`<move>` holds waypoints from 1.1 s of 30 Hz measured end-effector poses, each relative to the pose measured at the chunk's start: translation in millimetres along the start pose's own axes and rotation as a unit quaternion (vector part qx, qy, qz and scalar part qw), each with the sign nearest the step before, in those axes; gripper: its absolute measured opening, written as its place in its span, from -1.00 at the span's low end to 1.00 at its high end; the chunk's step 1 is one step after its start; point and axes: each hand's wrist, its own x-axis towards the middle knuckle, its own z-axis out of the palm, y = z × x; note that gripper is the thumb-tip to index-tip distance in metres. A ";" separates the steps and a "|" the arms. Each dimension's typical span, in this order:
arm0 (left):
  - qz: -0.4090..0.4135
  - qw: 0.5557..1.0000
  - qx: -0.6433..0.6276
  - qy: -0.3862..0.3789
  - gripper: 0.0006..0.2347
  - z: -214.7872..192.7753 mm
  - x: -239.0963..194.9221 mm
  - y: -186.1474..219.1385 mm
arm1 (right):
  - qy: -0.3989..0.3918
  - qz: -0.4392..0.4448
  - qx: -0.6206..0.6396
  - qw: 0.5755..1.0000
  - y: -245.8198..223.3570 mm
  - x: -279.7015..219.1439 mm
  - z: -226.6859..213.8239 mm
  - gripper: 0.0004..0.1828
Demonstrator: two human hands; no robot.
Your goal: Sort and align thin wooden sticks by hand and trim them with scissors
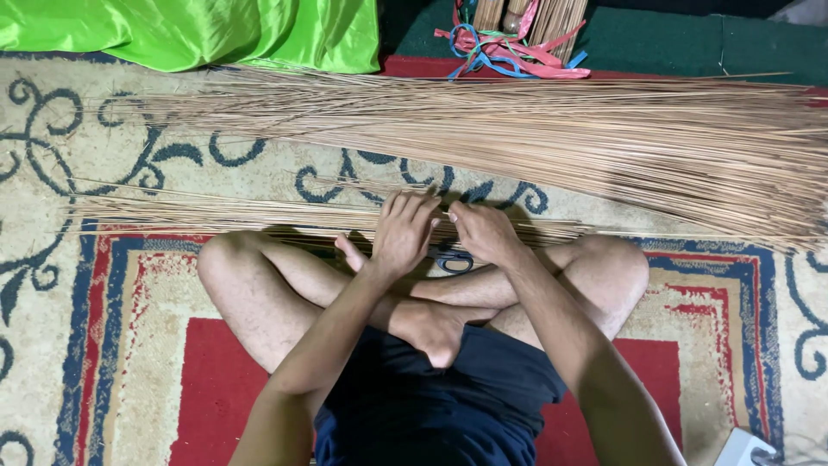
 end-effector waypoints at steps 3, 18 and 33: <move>-0.114 0.990 -0.083 0.020 -0.89 6.4 -24.3 2.5 | -0.031 0.032 0.014 0.999 -2.1 4.9 -9.6 -0.77; -0.423 0.591 -0.627 0.280 -0.73 33.8 16.1 6.0 | -0.025 0.083 0.176 0.981 7.2 13.3 -20.9 -0.78; -0.435 0.555 -0.630 0.324 -0.74 73.1 7.9 -20.3 | -0.098 -0.036 -0.193 0.976 16.7 -19.5 39.9 -0.69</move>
